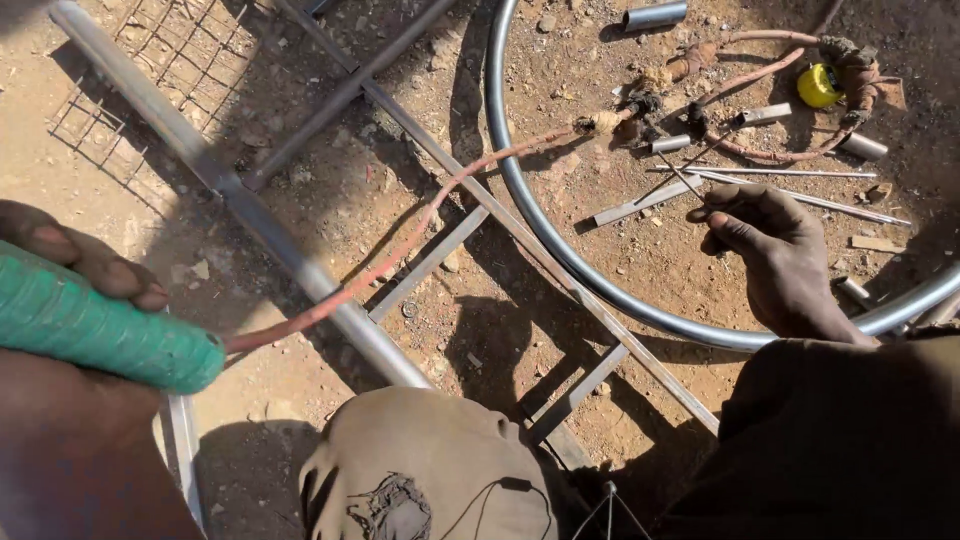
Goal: The person welds joints on a metal frame using a handheld welding torch and electrode. They move along the frame to weld multiple intersections between vertical and horizontal bars, producing bright sparks and smoke.
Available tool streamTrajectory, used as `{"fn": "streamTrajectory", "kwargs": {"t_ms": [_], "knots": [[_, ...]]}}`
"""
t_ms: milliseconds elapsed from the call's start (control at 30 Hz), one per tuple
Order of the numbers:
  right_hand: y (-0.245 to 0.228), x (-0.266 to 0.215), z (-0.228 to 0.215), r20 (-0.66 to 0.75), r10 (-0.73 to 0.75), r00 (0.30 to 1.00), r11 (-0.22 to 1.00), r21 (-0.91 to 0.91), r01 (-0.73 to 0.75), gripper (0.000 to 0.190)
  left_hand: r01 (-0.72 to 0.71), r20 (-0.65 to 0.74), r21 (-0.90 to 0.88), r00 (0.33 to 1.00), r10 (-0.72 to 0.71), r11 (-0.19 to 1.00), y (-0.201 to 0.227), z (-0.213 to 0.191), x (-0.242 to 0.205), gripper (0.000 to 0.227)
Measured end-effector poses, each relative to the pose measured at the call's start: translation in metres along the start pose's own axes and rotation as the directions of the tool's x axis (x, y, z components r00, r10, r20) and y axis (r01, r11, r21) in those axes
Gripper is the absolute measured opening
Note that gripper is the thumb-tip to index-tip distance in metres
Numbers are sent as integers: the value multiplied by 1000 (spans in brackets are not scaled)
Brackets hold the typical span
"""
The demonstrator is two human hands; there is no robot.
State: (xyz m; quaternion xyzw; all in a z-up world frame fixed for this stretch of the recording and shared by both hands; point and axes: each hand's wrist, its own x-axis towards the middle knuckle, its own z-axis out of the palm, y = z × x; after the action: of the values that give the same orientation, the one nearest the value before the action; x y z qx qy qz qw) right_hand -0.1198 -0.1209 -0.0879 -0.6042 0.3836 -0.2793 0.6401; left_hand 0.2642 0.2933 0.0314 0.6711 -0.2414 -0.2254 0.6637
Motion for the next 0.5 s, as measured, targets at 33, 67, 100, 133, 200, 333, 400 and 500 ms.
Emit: {"fn": "streamTrajectory", "kwargs": {"t_ms": [33,67,100,133,200,333,400,500], "knots": [[-2,-1,0,3,5,1000,1000,-2,-5,20,6,-3,0,1000,-6,1000,-2,-31,6,29],[-6,-1,-1,-39,20,999,996,-89,-24,18,-4,177,100,984,-13,995,-4,-61,13,39],[-7,-4,1,-88,40,995,986,-160,-54,17,-32,359,205,932,-44,978,1,-93,24,49],[-7,-4,-1,-92,53,994,987,-149,-66,17,-26,364,218,929,-57,976,12,-58,19,49],[-12,-13,-15,-196,-14,981,986,-167,-19,18,-12,-136,287,989,53,958,32,21,20,49],[-43,-41,-40,-328,-69,942,975,-222,-6,15,-241,-66,243,962,264,940,62,67,47,56],[-36,-65,-62,-422,-51,905,985,-172,-25,19,-296,67,532,949,309,793,71,61,59,46],[-54,-132,-80,-373,-36,927,974,-220,-50,26,-284,188,559,958,214,779,110,91,68,43]]}}
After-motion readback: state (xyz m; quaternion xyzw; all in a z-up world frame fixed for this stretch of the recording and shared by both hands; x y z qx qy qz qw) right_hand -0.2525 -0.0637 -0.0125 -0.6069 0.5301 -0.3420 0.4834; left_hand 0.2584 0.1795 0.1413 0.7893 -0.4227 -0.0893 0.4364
